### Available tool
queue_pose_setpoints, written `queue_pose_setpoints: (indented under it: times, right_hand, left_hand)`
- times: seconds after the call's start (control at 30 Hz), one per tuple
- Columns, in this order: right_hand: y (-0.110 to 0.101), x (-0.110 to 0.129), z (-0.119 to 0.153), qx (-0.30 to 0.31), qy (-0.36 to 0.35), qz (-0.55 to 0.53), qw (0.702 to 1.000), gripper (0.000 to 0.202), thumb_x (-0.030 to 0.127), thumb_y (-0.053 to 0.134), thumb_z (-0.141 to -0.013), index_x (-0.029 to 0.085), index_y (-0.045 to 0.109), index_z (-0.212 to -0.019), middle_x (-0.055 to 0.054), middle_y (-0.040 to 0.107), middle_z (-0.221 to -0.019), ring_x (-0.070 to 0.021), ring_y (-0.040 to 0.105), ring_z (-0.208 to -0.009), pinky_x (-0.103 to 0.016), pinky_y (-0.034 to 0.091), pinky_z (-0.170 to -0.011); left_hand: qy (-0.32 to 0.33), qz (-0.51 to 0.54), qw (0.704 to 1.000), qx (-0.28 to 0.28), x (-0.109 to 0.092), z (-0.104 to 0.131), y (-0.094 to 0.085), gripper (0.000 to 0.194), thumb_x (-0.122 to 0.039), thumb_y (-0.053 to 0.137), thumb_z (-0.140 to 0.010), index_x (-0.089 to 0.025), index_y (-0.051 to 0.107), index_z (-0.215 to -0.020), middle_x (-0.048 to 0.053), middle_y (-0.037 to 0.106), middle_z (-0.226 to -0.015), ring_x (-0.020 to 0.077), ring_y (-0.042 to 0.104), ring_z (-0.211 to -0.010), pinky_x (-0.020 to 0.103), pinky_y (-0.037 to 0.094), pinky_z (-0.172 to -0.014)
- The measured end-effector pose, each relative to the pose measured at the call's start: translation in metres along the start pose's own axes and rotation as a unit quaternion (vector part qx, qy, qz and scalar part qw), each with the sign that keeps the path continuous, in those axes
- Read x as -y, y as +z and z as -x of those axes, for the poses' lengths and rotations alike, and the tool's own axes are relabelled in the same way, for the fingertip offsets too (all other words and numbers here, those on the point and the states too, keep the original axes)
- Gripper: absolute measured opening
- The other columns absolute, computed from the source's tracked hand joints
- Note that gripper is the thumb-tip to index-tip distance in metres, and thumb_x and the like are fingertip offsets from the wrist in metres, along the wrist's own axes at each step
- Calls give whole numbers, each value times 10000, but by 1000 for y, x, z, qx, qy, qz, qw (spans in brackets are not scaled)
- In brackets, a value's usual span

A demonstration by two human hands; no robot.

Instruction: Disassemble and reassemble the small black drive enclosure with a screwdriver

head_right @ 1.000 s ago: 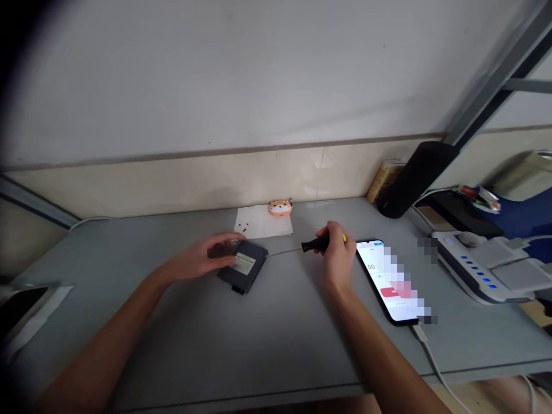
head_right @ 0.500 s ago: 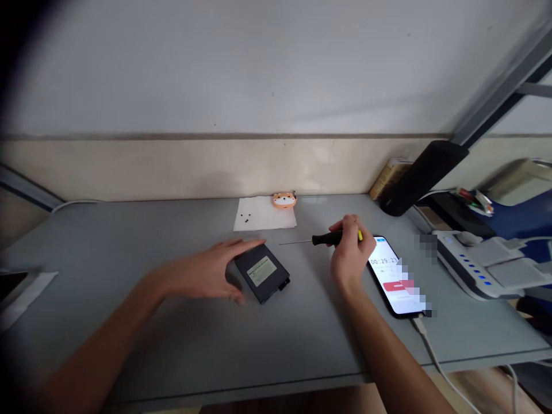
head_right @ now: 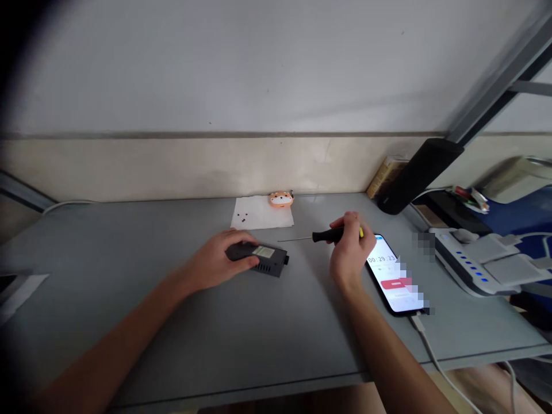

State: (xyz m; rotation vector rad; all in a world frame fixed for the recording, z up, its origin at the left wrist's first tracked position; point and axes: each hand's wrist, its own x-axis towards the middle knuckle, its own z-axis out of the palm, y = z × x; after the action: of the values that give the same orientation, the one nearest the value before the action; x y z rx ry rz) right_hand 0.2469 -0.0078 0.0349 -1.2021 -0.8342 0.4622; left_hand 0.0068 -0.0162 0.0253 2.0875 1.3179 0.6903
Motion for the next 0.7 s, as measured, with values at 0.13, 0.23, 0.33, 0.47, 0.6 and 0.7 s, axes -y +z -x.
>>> queue_pose_setpoints:
  times: [0.13, 0.23, 0.33, 0.47, 0.6, 0.7]
  right_hand:
    - [0, -1, 0, 7, 0, 5, 1000, 335, 376, 524, -855, 209, 537, -565, 38, 458, -553, -97, 463, -433, -268, 314, -434]
    - [-1, -1, 1, 11, -2, 6, 1000, 333, 374, 528, -860, 211, 540, -570, 35, 456, -544, -102, 461, -446, -269, 314, -441]
    - [-1, -2, 2, 15, -5, 6, 1000, 333, 367, 534, -855, 209, 546, -562, 33, 457, -536, -106, 461, -452, -268, 317, -444]
    - [-2, -2, 1, 21, -11, 13, 1000, 347, 355, 530, -852, 204, 551, -540, 32, 456, -519, -105, 459, -450, -265, 318, -447]
    - [-3, 2, 2, 46, -63, 56, 995, 339, 299, 528, -814, 209, 516, -488, 34, 434, -482, -103, 429, -456, -265, 321, -453]
    - [-5, 7, 6, 90, -128, 99, 983, 338, 244, 504, -798, 214, 489, -462, 34, 429, -449, -102, 422, -446, -260, 324, -452]
  left_hand:
    - [-73, -42, 995, -54, -5, -1, 0, 520, -553, 396, -984, -216, 509, -606, -19, 463, -558, 147, 448, -544, 296, 335, -561]
    - [-118, -56, 986, -102, -5, -2, 0, 550, -588, 326, -986, -227, 376, -574, -26, 350, -520, 143, 380, -510, 298, 285, -529]
    - [-128, -34, 986, -101, -4, -2, -2, 507, -590, 328, -989, -227, 502, -683, -5, 517, -605, 169, 502, -574, 293, 351, -545]
    - [-95, -9, 995, -19, -2, -1, -5, 339, -532, 512, -937, -231, 656, -994, 32, 711, -870, 211, 648, -746, 320, 496, -677]
    - [-64, -26, 998, -4, 1, 1, 0, 344, -491, 534, -939, -225, 669, -1109, 72, 732, -1092, 260, 693, -954, 377, 550, -836]
    - [-57, -55, 996, -39, 2, 1, 11, 320, -451, 519, -958, -226, 669, -1128, 76, 699, -1164, 266, 689, -1030, 395, 556, -884]
